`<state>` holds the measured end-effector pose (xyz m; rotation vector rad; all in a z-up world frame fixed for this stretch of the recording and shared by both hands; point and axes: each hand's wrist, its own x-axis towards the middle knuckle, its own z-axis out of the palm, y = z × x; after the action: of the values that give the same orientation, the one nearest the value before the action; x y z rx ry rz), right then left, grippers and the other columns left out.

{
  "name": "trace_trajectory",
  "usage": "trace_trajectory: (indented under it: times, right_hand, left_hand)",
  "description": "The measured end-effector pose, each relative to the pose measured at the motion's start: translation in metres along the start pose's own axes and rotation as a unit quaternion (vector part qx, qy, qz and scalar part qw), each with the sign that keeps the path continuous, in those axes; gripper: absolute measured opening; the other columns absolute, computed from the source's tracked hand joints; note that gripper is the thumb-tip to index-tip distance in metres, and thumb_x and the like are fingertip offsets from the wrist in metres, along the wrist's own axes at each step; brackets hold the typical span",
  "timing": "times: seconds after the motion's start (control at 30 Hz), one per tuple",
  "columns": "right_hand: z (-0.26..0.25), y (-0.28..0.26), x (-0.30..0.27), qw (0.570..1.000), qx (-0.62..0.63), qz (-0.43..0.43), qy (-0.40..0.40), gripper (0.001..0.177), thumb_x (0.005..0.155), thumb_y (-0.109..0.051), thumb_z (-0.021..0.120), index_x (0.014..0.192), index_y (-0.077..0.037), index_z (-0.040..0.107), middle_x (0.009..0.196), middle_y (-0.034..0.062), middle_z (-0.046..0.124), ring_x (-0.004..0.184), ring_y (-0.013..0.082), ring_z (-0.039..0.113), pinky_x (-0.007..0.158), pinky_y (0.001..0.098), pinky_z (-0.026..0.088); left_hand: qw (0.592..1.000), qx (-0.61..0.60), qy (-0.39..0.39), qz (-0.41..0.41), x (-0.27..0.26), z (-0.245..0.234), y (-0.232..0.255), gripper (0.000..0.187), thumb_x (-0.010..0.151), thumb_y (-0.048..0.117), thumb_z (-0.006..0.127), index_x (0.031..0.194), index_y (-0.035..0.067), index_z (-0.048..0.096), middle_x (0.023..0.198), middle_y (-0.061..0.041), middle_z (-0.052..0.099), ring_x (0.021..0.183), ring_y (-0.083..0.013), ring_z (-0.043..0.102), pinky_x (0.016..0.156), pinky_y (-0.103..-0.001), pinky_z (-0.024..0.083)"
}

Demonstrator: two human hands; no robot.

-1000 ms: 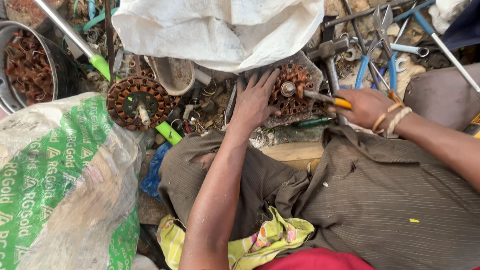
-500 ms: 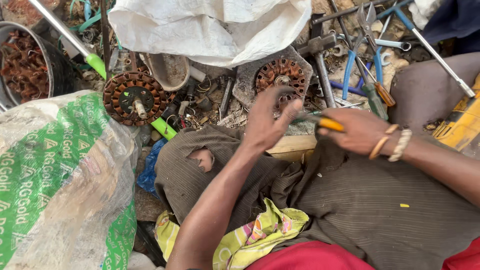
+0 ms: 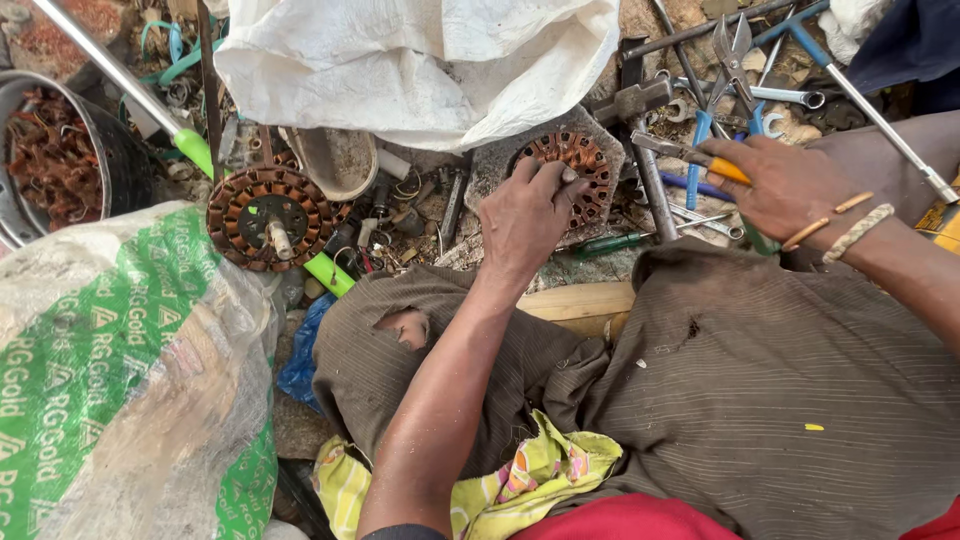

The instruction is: The person uses an angle grinder to cut a copper motor component, then uses pliers to pull and remove copper windings from the stator. The person works while sitting on the ground in a cluttered workshop.

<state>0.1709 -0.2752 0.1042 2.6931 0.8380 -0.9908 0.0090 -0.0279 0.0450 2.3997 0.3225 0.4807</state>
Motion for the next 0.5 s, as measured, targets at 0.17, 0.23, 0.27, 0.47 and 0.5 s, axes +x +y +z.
trace_trajectory:
  times: [0.17, 0.23, 0.27, 0.47, 0.5]
  right_hand:
    - [0.011, 0.014, 0.013, 0.963, -0.153, -0.123, 0.187, 0.056, 0.102, -0.026, 0.049, 0.158, -0.022, 0.047, 0.136, 0.0247, 0.055, 0.127, 0.0461, 0.056, 0.098, 0.0573, 0.054]
    - [0.015, 0.017, 0.018, 0.926, -0.198, -0.173, 0.271, 0.056, 0.097, -0.024, 0.052, 0.153, -0.023, 0.049, 0.146, 0.0221, 0.052, 0.144, 0.0467, 0.048, 0.107, 0.0594, 0.050]
    - [0.018, 0.018, 0.021, 0.925, -0.200, -0.172, 0.273, 0.055, 0.097, -0.025, 0.052, 0.152, -0.023, 0.050, 0.147, 0.0221, 0.051, 0.144, 0.0464, 0.047, 0.106, 0.0593, 0.051]
    - [0.037, 0.016, 0.023, 0.920, -0.222, -0.181, 0.269, 0.056, 0.099, -0.020, 0.056, 0.155, -0.024, 0.051, 0.151, 0.0212, 0.048, 0.146, 0.0423, 0.044, 0.111, 0.0559, 0.051]
    - [0.042, 0.015, 0.022, 0.921, -0.217, -0.185, 0.266, 0.058, 0.098, -0.019, 0.056, 0.155, -0.025, 0.050, 0.150, 0.0199, 0.048, 0.146, 0.0417, 0.043, 0.113, 0.0556, 0.050]
  left_hand:
    - [0.997, -0.022, -0.049, 0.047, -0.002, 0.001, -0.012, 0.030, 0.092, 0.026, 0.079, 0.109, 0.002, 0.072, 0.092, -0.007, 0.069, 0.067, -0.0200, 0.068, 0.055, -0.036, 0.052]
    - [0.995, -0.011, -0.038, 0.095, -0.001, -0.004, -0.014, 0.031, 0.089, 0.014, 0.072, 0.117, 0.003, 0.071, 0.102, -0.007, 0.070, 0.079, -0.0211, 0.071, 0.065, -0.035, 0.056]
    - [0.992, -0.005, -0.033, 0.119, 0.000, -0.007, -0.014, 0.035, 0.087, 0.008, 0.068, 0.121, 0.004, 0.070, 0.107, -0.007, 0.070, 0.084, -0.0217, 0.072, 0.070, -0.034, 0.059]
    - [0.982, -0.008, -0.178, -0.063, 0.018, -0.027, -0.013, 0.055, 0.079, 0.049, 0.076, 0.119, 0.012, 0.072, 0.111, -0.005, 0.072, 0.082, -0.0194, 0.075, 0.072, -0.036, 0.060]
    - [0.984, -0.001, -0.161, -0.077, 0.020, -0.030, -0.015, 0.055, 0.081, 0.049, 0.075, 0.121, 0.011, 0.072, 0.114, -0.006, 0.072, 0.083, -0.0201, 0.075, 0.074, -0.037, 0.060]
